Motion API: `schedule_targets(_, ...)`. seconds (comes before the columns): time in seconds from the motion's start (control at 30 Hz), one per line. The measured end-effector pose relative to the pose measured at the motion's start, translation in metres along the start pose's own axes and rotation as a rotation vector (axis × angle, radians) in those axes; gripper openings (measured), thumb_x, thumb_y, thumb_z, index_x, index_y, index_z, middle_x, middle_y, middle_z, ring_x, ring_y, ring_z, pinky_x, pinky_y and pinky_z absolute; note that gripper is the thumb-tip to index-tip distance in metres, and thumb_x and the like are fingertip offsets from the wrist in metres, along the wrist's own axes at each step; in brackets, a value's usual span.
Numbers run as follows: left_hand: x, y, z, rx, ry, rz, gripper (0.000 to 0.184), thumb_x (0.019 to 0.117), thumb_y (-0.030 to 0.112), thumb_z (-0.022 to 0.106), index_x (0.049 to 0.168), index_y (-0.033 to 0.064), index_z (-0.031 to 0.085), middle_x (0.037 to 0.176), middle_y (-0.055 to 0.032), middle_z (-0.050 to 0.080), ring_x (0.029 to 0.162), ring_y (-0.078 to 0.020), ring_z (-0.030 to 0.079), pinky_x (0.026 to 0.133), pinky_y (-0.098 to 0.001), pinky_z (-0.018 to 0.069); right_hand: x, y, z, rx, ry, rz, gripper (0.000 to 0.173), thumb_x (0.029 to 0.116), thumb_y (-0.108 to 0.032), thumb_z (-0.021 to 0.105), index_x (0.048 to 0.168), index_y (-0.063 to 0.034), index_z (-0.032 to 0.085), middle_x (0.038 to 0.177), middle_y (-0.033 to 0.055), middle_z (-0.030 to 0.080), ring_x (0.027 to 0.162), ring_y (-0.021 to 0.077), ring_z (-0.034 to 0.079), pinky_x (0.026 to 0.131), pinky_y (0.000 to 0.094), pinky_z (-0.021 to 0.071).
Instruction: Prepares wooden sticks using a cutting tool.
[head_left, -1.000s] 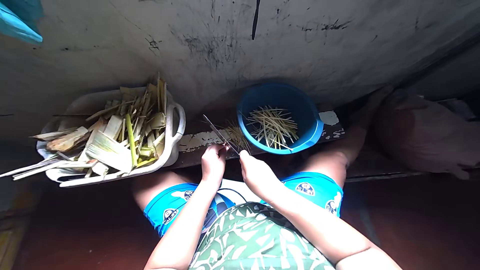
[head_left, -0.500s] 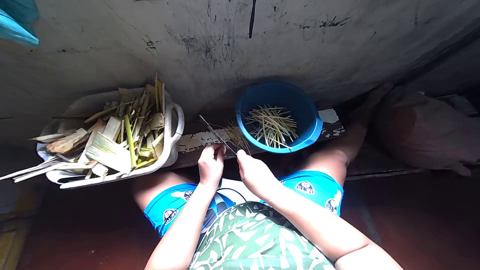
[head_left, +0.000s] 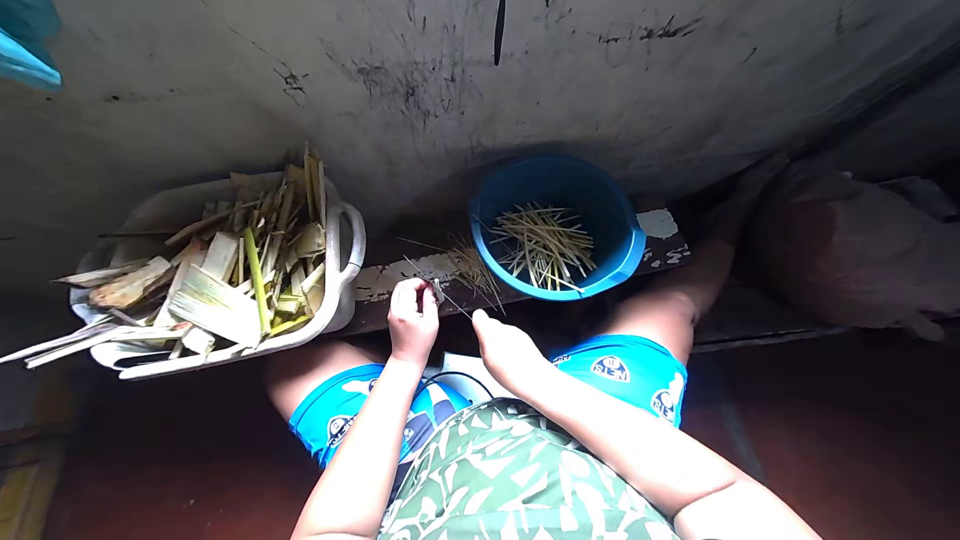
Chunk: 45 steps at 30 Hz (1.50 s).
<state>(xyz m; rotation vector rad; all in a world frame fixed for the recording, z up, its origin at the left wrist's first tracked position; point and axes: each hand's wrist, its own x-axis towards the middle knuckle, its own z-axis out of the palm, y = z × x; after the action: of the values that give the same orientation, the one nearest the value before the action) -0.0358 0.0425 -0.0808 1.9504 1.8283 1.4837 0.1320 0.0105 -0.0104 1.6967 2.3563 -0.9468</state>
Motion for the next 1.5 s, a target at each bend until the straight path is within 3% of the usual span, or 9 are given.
schedule_targets(0.3, 0.002, 0.002, -0.004, -0.071, -0.052, -0.068, 0.014, 0.0931, 0.007, 0.064, 0.101, -0.0039, 0.069, 0.099, -0.0154, 0.069, 0.081, -0.0122, 0.069, 0.074, -0.0228, 0.0584, 0.009, 0.012, 0.015, 0.018, -0.074, 0.047, 0.033, 0.1099, -0.011, 0.030, 0.139, -0.0025, 0.044, 0.111, 0.0211, 0.066, 0.107, 0.0368, 0.068, 0.087, 0.0500, 0.0551)
schedule_targets(0.43, 0.013, 0.006, -0.009, -0.076, -0.197, -0.137, 0.042, 0.0901, 0.020, 0.078, 0.124, -0.0018, 0.068, 0.108, -0.0176, 0.068, 0.084, -0.0174, 0.068, 0.075, -0.0299, 0.0585, 0.008, 0.007, 0.011, 0.008, -0.064, 0.032, 0.032, 0.1096, -0.009, 0.030, 0.138, -0.0022, 0.045, 0.109, 0.0213, 0.066, 0.105, 0.0376, 0.069, 0.086, 0.0500, 0.0554)
schedule_targets(0.6, 0.013, -0.001, -0.006, -0.057, -0.166, -0.033, 0.011, 0.0948, 0.013, 0.071, 0.098, 0.0044, 0.078, 0.100, -0.0107, 0.072, 0.095, -0.0194, 0.069, 0.088, -0.0356, 0.0566, 0.014, 0.006, 0.015, 0.001, -0.096, 0.042, 0.034, 0.1097, -0.009, 0.029, 0.141, -0.0023, 0.043, 0.111, 0.0217, 0.066, 0.107, 0.0378, 0.068, 0.088, 0.0507, 0.0551)
schedule_targets(0.83, 0.029, 0.013, -0.028, -0.149, -0.039, -0.021, 0.011, 0.0934, 0.012, 0.074, 0.093, 0.0014, 0.075, 0.094, -0.0083, 0.071, 0.088, -0.0080, 0.068, 0.083, -0.0217, 0.0558, 0.033, 0.033, 0.035, 0.061, -0.116, 0.101, 0.034, 0.1083, -0.008, 0.032, 0.140, -0.0024, 0.043, 0.114, 0.0245, 0.066, 0.111, 0.0419, 0.067, 0.090, 0.0558, 0.0542)
schedule_targets(0.93, 0.043, 0.023, -0.056, -0.206, -0.083, -0.134, 0.009, 0.0927, 0.011, 0.074, 0.096, 0.0030, 0.074, 0.093, -0.0038, 0.070, 0.083, -0.0036, 0.066, 0.078, -0.0198, 0.0555, 0.037, 0.047, 0.036, 0.203, -0.073, 0.055, 0.029, 0.1088, -0.014, 0.037, 0.131, 0.0000, 0.050, 0.106, 0.0227, 0.067, 0.105, 0.0382, 0.068, 0.090, 0.0529, 0.0530)
schedule_targets(1.03, 0.051, 0.029, -0.081, -0.315, -0.135, -0.320, 0.005, 0.0926, 0.010, 0.073, 0.095, 0.0064, 0.073, 0.085, 0.0024, 0.070, 0.067, -0.0011, 0.061, 0.063, -0.0185, 0.0526, 0.037, 0.057, 0.032, 0.420, 0.026, 0.027, 0.031, 0.1083, -0.019, 0.042, 0.129, 0.0016, 0.053, 0.102, 0.0174, 0.069, 0.097, 0.0293, 0.070, 0.091, 0.0462, 0.0541)
schedule_targets(1.2, 0.057, 0.035, -0.101, -0.531, -0.166, -0.498, 0.009, 0.0925, 0.000, 0.069, 0.091, 0.0089, 0.070, 0.079, 0.0047, 0.068, 0.061, -0.0014, 0.057, 0.057, -0.0159, 0.0491, 0.020, 0.042, 0.017, 0.960, 0.282, -0.223, 0.041, 0.0966, -0.025, 0.067, 0.125, 0.0000, 0.052, 0.091, 0.0001, 0.066, 0.073, 0.0017, 0.060, 0.066, 0.0197, 0.0505)
schedule_targets(1.33, 0.057, 0.044, -0.096, -0.614, -0.203, -0.559, 0.012, 0.0918, -0.003, 0.068, 0.089, 0.0076, 0.071, 0.075, 0.0036, 0.068, 0.060, -0.0023, 0.058, 0.058, -0.0163, 0.0494, 0.006, 0.024, 0.005, 0.911, 0.334, -0.339, 0.056, 0.0843, -0.021, 0.082, 0.124, 0.0028, 0.051, 0.093, -0.0011, 0.066, 0.062, -0.0040, 0.045, 0.057, 0.0145, 0.0388)
schedule_targets(1.5, 0.055, 0.049, -0.086, -0.661, -0.237, -0.637, 0.012, 0.0920, -0.005, 0.068, 0.087, 0.0050, 0.071, 0.072, 0.0013, 0.066, 0.059, -0.0039, 0.057, 0.057, -0.0168, 0.0486, -0.001, 0.023, 0.005, 0.813, 0.338, -0.378, 0.034, 0.0933, -0.015, 0.070, 0.121, -0.0001, 0.059, 0.093, 0.0003, 0.069, 0.068, -0.0005, 0.055, 0.063, 0.0167, 0.0457)
